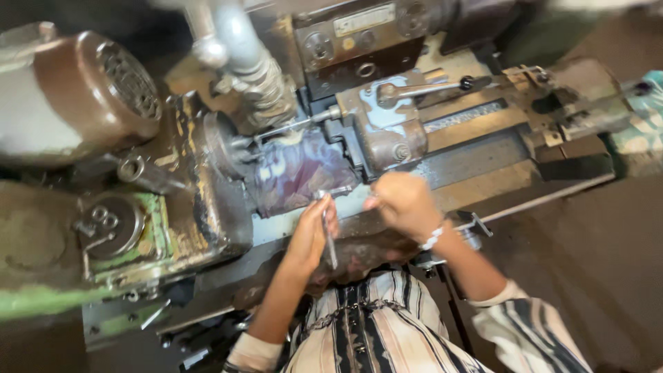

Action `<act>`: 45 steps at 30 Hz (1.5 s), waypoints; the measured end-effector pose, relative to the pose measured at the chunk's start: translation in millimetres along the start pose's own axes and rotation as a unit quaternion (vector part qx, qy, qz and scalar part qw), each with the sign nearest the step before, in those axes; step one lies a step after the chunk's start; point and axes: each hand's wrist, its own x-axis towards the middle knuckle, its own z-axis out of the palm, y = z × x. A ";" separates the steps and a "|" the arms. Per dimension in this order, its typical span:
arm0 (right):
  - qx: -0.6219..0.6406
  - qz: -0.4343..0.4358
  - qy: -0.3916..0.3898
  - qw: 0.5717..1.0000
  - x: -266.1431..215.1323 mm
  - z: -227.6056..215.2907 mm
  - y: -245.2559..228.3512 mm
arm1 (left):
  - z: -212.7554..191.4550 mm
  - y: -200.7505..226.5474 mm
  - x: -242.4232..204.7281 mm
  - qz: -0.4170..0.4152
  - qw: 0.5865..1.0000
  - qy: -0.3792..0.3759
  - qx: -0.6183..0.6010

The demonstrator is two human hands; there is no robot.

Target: The person operates a metal lathe, repeatedly picking up cylindrical metal rods from a green bin, inserting them into the lathe chuck, and running the machine to machine the rods. After each cycle, the person removes the machined rod and places it into a red bin before repeating the process.

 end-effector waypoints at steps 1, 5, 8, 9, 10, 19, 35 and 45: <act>-0.023 -0.012 -0.016 1.000 3.8 -11.4 15.9 | -11.2 0.3 10.0 0.018 1.000 0.007 0.003; -0.184 0.112 -0.055 0.975 19.0 -50.2 98.3 | -75.9 3.5 93.2 0.080 0.994 0.068 -0.040; -0.440 0.093 -0.110 0.886 22.0 -72.8 181.0 | -123.7 -3.6 179.8 0.143 0.974 0.139 -0.106; -0.461 0.050 -0.110 0.879 17.5 -78.2 208.3 | -138.1 -9.7 204.8 0.167 0.962 0.163 -0.144; -0.463 0.052 -0.125 0.876 13.4 -80.4 234.7 | -149.2 -12.1 229.7 0.171 0.952 0.183 -0.177; -0.440 0.176 -0.257 0.842 -3.5 -52.1 348.6 | -176.4 13.9 309.9 0.197 0.889 0.234 -0.341; -0.425 0.232 -0.248 0.839 1.2 -47.5 362.4 | -165.1 -16.5 300.1 0.281 0.850 0.228 -0.382; -0.411 0.235 -0.214 0.854 -1.9 -45.6 361.6 | -178.2 8.4 298.7 0.290 0.837 0.269 -0.377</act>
